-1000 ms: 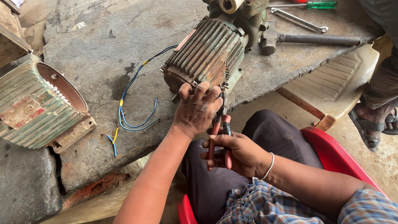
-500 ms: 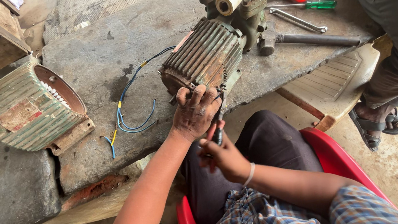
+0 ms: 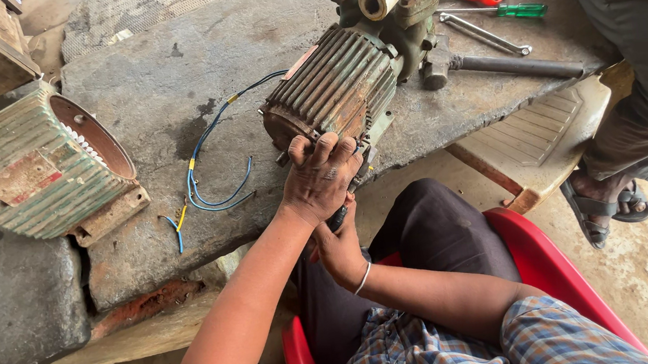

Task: The person sits on a plastic chair at a stone bench and uses pliers to strip insulation from the ends of electrical wires. They twist the bare wire strands and attach the wires to the terminal area of an electric pump motor mounted on the bench.

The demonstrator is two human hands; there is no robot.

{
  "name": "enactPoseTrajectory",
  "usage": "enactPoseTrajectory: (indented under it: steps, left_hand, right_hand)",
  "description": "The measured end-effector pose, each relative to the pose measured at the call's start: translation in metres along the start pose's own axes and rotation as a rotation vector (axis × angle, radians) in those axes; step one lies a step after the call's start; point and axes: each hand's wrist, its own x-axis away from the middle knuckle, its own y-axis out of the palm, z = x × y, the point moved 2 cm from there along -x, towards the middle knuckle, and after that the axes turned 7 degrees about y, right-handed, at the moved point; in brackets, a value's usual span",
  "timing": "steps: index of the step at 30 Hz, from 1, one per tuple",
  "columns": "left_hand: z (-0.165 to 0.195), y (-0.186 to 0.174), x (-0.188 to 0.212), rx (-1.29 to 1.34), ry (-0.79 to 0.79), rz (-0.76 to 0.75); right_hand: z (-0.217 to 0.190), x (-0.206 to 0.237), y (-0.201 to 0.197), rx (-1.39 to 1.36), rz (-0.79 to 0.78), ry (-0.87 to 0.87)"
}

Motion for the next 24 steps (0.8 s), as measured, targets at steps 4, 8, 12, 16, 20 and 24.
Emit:
enactPoseTrajectory:
  steps: [4,8,12,16,20,24]
  left_hand:
    - [-0.003,-0.004,-0.001,0.040,0.002,0.019]
    - [-0.010,-0.005,0.001,0.175,0.062,0.111]
    - [-0.014,-0.004,0.004,0.052,0.097,0.119]
    - [-0.017,-0.003,0.004,0.108,0.129,0.121]
    - [-0.022,0.002,0.004,0.112,0.156,0.134]
    - [-0.021,0.006,0.004,0.094,0.157,0.172]
  right_hand:
    - [-0.003,0.008,-0.018,-0.030,-0.025,0.232]
    - [-0.039,0.025,-0.052,-0.074,-0.218,0.541]
    - [-0.090,0.019,-0.079,-0.211,-0.320,0.806]
    - [-0.117,0.006,-0.094,-0.271,-0.436,0.981]
    - [-0.120,-0.005,-0.107,-0.325,-0.558,1.021]
    - [-0.098,-0.005,-0.116,-0.416,-0.566,0.870]
